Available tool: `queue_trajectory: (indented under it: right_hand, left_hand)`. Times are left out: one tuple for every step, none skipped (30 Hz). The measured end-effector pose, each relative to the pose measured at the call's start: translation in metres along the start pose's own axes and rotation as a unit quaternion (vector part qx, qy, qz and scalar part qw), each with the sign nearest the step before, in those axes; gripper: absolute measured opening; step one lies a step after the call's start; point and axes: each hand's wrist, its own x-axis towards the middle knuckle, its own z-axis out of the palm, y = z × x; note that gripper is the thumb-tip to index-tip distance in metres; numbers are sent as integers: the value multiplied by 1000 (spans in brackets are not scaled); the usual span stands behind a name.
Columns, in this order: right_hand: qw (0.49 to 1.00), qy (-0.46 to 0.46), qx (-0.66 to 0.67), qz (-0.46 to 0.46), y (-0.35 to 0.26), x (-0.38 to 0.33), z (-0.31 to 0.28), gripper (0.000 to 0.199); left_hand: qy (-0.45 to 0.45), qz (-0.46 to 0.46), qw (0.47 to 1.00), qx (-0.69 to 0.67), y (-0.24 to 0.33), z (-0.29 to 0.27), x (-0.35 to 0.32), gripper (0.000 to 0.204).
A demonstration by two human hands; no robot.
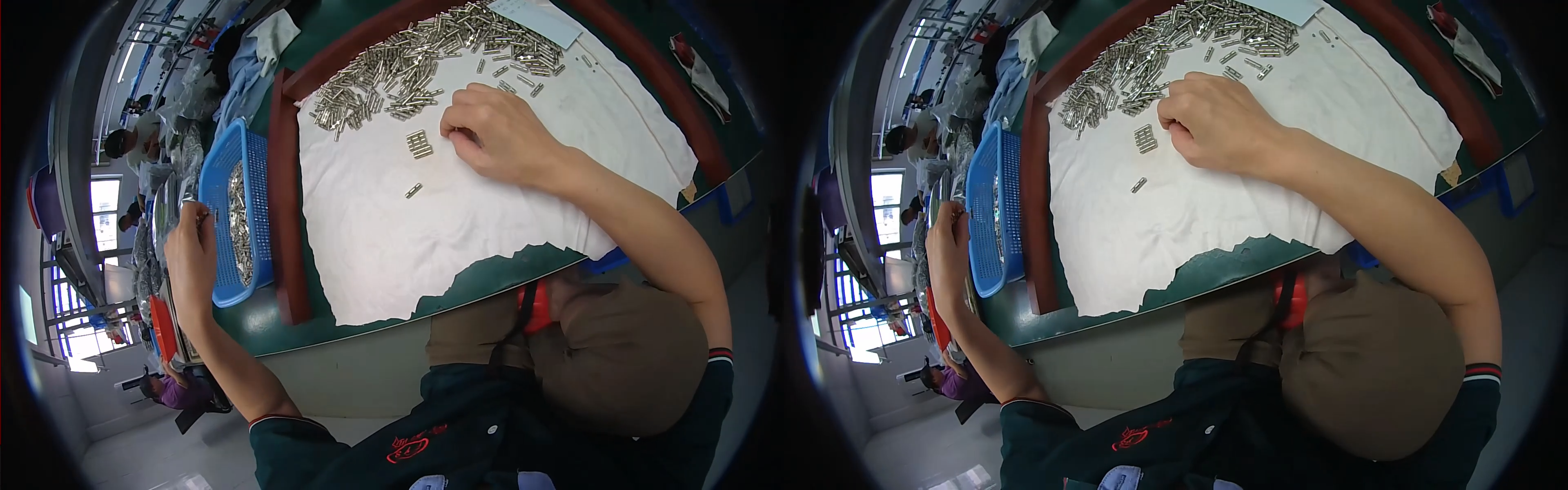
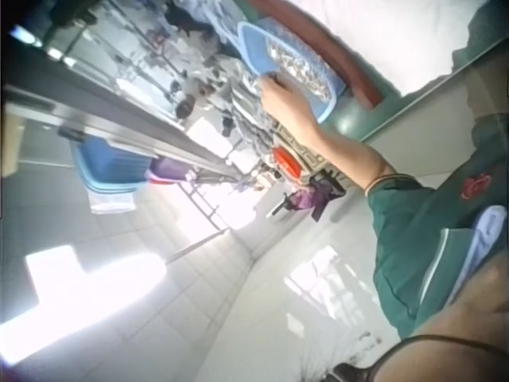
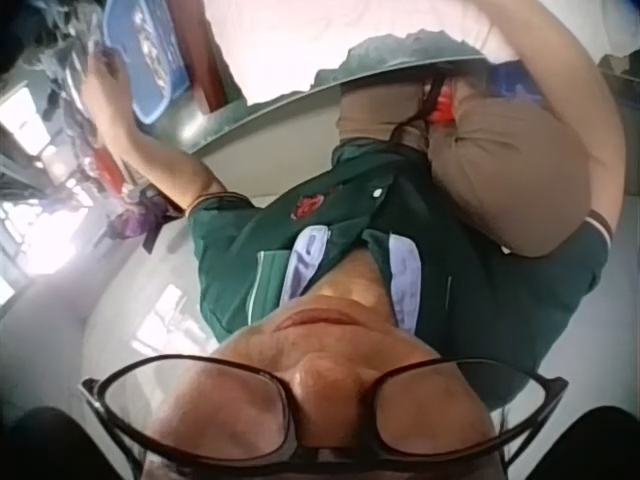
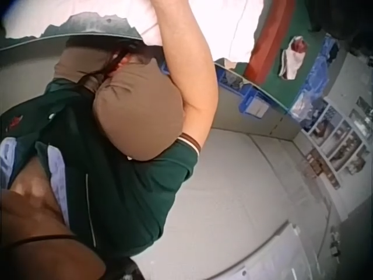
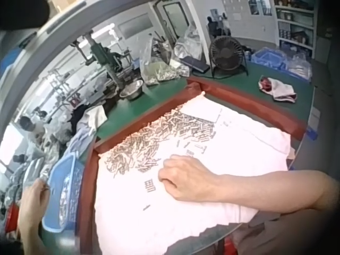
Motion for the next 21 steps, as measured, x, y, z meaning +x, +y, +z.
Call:
queue_trajectory:
  right_hand:
    - [1000,-5,-1,2,-1,0,0,9]
    - [1000,-5,-3,1,0,0,-1,9]
    - [1000,1,-4,-2,0,-1,0,9]
    - [1000,8,-5,-4,0,-2,0,9]
    - [1000,6,-6,-6,0,-1,0,9]
    - [1000,3,-8,-5,1,-1,2,9]
    - [1000,-1,-16,-2,3,-4,0,9]
    - [1000,-3,-19,-2,5,-5,-2,9]
    - [1000,2,-15,-3,2,-3,-3,8]
    - [1000,7,-10,-6,0,-1,-3,8]
    - [1000,4,-13,-7,0,-1,-4,8]
    - [1000,5,-11,-4,0,-1,-3,8]
    - [1000,5,-9,-1,0,-1,-3,8]
    - [1000,6,-10,-1,0,-1,-2,8]
    - [1000,7,-10,-3,0,-1,-1,8]
    - [1000,9,-9,-5,0,-1,0,8]
    - [1000,11,-9,-3,0,-1,0,8]
    - [1000,7,-5,-2,0,-1,0,8]
    - [1000,4,-1,-2,0,0,1,8]
    - [1000,4,-2,1,0,-1,0,8]
    - [1000,1,-4,2,1,-2,-1,8]
  left_hand:
    - [0,-2,1000,1,-9,3,-3,13]
    - [14,-2,999,40,-11,7,-4,15]
    - [28,-1,996,79,-12,9,-5,17]
    - [29,-3,997,78,-10,11,-7,17]
    - [57,13,998,2,10,12,-8,17]
    - [83,29,994,-71,33,15,-10,17]
    - [66,77,985,-138,59,23,-10,14]
    - [50,125,970,-203,88,29,-11,11]
    - [3,122,958,-259,114,28,-16,10]
    - [-3,169,938,-302,125,39,-17,8]
    - [-8,195,932,-306,140,49,-16,8]
    - [-9,221,929,-297,150,59,-15,9]
    - [-10,235,926,-295,158,67,-14,9]
    - [-11,251,923,-293,164,75,-12,8]
    - [-11,262,931,-254,168,82,-9,7]
    - [-10,263,931,-253,170,84,-7,7]
    - [0,264,938,-226,172,86,-4,9]
    - [11,264,944,-198,174,87,-2,12]
    - [10,265,944,-196,174,90,1,12]
    - [19,286,936,-203,177,93,4,13]
    - [27,306,928,-209,179,95,7,15]
